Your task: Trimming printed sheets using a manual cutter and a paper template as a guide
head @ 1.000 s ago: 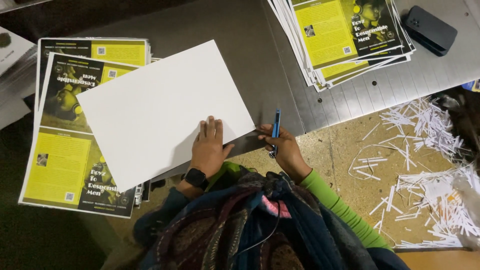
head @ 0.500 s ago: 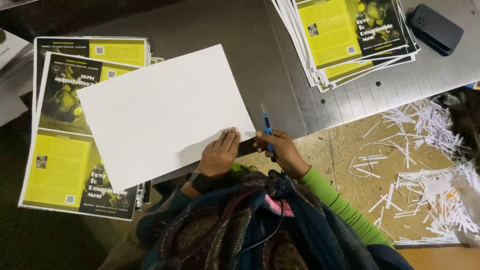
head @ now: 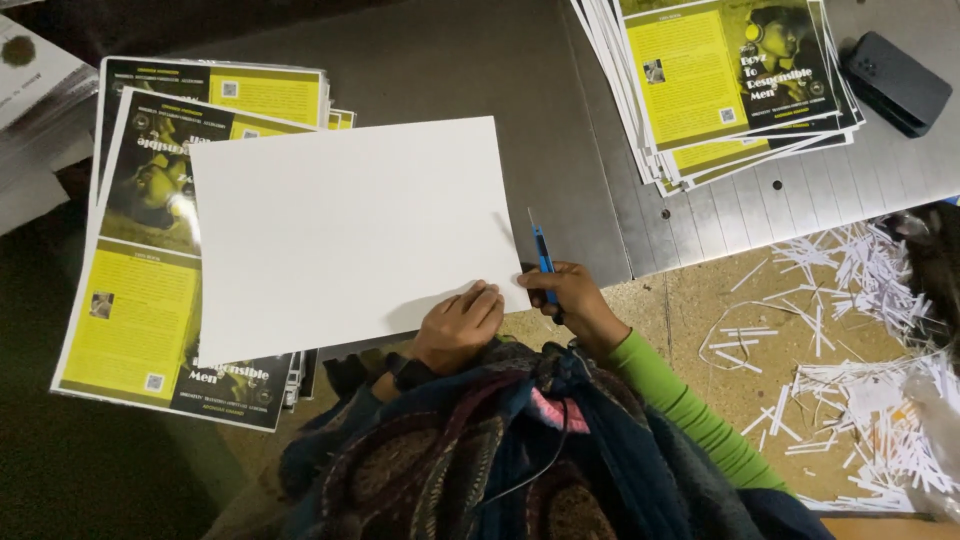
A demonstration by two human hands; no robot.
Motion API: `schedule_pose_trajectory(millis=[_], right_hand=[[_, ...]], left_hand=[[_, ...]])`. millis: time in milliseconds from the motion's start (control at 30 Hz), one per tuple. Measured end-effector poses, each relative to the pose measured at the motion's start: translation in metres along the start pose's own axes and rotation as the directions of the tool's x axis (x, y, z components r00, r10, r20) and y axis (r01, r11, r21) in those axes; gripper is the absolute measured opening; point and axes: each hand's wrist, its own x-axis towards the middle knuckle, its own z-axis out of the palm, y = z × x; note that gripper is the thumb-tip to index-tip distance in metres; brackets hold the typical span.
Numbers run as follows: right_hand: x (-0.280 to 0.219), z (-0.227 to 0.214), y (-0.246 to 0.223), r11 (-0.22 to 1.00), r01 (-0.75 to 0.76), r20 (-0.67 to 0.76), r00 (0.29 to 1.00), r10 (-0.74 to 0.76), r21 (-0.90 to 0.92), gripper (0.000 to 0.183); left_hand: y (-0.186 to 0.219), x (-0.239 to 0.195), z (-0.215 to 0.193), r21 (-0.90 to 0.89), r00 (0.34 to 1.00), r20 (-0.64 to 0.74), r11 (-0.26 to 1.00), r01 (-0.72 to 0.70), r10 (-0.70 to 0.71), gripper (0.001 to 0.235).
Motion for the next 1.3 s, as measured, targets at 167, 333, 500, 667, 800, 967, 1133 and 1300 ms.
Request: schedule_pose_trajectory(millis=[167,333,500,667,800,967,1133,1300], right_hand=[[0.019,0.005,-0.011,0.998,0.07,-0.039,0.997,-0.071,-0.006,0.018],[0.055,0.007,-0.026,0.992,0.126,-0.058,0.99,-0.126,-0.001,0.019],[0.101,0.005,-0.048,0.995,0.097,-0.115,0.988,-0.1,-0.028,0.019],[0.096,0.013,-0.096,0.996,0.085,-0.162,0.983,-0.086,-0.017,0.017],[0.096,0.018,-0.128,0.996,0.09,-0.192,0.978,-0.084,0.022,0.011],[0.11,-0.014,-0.135,0.95,0.309,-0.234,0.928,-0.29,0.049,0.01],[0.033,-0.057,-0.141,0.898,0.439,-0.196,0.878,-0.436,-0.033,0.012],[-0.042,-0.143,-0.098,0.889,0.428,-0.5,0.741,-0.448,-0.162,0.006]], left_hand=[[-0.006,0.013,-0.019,-0.069,0.997,-0.06,0.996,-0.053,0.049,0.013],[-0.01,0.017,-0.029,-0.061,0.986,-0.138,0.993,-0.103,0.094,0.022],[-0.016,0.026,-0.044,-0.094,0.978,-0.167,0.986,-0.14,0.123,0.026],[-0.025,0.03,-0.067,-0.236,0.975,-0.105,0.948,-0.214,0.194,0.02],[-0.028,0.037,-0.09,-0.46,0.971,0.036,0.866,-0.196,0.238,0.016],[-0.023,0.027,-0.084,-0.482,0.978,0.062,0.864,-0.144,0.198,0.018],[-0.028,0.006,-0.044,-0.369,0.979,0.072,0.917,-0.151,0.19,0.025],[-0.022,0.0,-0.003,-0.36,0.984,0.145,0.932,-0.049,0.108,0.014]])
